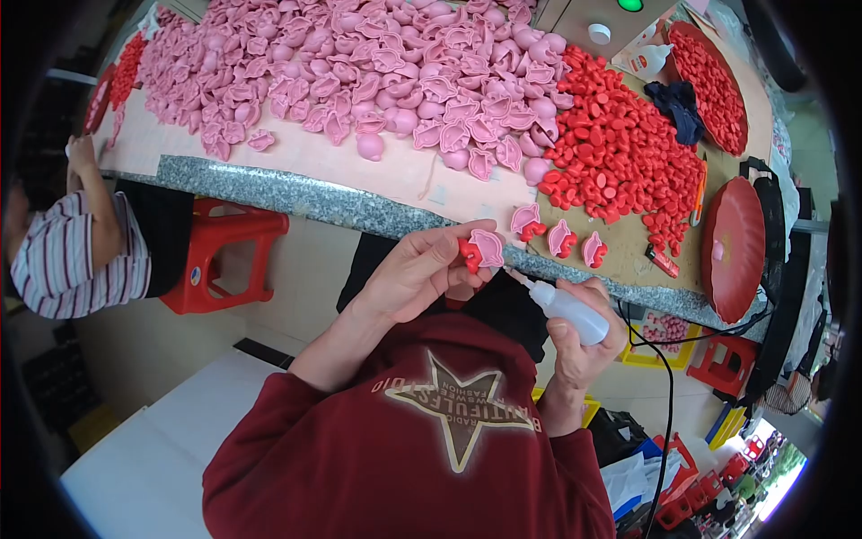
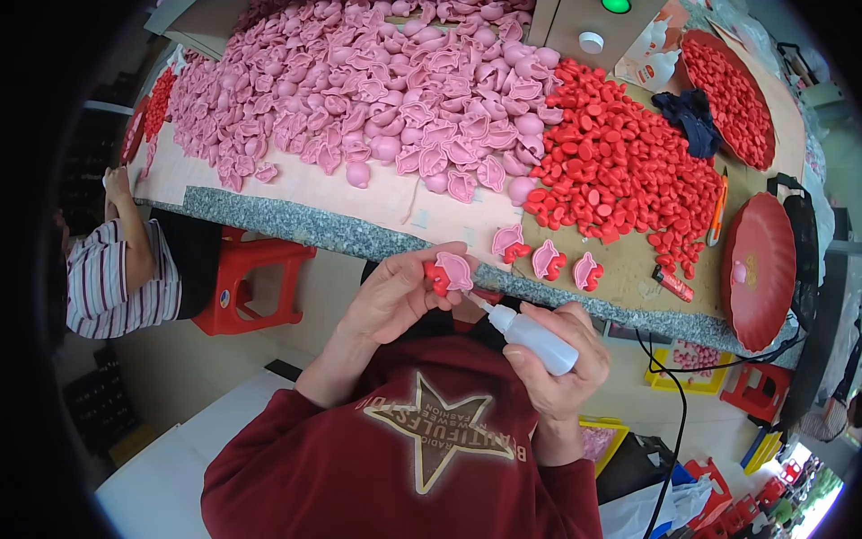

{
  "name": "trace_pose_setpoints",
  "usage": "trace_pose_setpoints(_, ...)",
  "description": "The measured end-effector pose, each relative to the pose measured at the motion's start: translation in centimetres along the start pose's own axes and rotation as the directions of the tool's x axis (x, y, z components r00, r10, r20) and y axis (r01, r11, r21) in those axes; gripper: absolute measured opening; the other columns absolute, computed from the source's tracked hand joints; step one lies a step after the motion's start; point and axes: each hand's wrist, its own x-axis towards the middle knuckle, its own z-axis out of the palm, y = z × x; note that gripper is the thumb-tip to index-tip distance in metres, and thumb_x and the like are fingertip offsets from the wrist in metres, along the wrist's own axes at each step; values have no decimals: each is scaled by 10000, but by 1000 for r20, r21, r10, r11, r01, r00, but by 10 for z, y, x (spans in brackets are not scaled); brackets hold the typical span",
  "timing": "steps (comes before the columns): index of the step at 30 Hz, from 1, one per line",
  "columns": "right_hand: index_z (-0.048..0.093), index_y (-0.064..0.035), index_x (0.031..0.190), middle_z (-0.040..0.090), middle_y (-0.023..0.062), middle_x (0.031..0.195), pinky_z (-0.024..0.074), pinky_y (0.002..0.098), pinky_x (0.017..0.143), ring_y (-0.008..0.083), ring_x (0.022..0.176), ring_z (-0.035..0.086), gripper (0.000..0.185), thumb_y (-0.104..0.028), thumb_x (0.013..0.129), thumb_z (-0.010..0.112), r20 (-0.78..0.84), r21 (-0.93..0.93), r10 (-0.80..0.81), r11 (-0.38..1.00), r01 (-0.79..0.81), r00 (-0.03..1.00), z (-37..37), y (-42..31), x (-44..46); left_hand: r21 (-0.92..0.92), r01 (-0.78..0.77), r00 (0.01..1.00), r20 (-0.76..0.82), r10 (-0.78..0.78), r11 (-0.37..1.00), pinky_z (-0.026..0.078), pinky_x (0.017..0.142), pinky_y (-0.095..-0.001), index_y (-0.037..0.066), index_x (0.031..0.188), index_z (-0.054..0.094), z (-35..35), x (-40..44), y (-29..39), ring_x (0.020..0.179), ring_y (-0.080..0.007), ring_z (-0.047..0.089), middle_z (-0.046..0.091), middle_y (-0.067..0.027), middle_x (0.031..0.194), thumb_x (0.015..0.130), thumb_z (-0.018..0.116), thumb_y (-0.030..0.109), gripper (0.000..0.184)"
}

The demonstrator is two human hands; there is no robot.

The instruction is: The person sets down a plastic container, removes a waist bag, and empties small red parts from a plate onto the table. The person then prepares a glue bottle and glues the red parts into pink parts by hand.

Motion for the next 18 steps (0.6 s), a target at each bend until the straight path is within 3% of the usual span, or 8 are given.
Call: trace_pose_setpoints(18, 669, 7, 879, 562, 54, 641, 383, 264, 504, 156, 559, 493, 334, -132, 593, 771, 98, -166, 10, 986, 6, 995, 7, -1, 5, 161, 6, 998, -57, 3, 987, 449, 784, -267, -80, 1289, 345, 2, -1, 1, 820, -105, 549, 583, -66, 902, 930, 455, 230, 487)
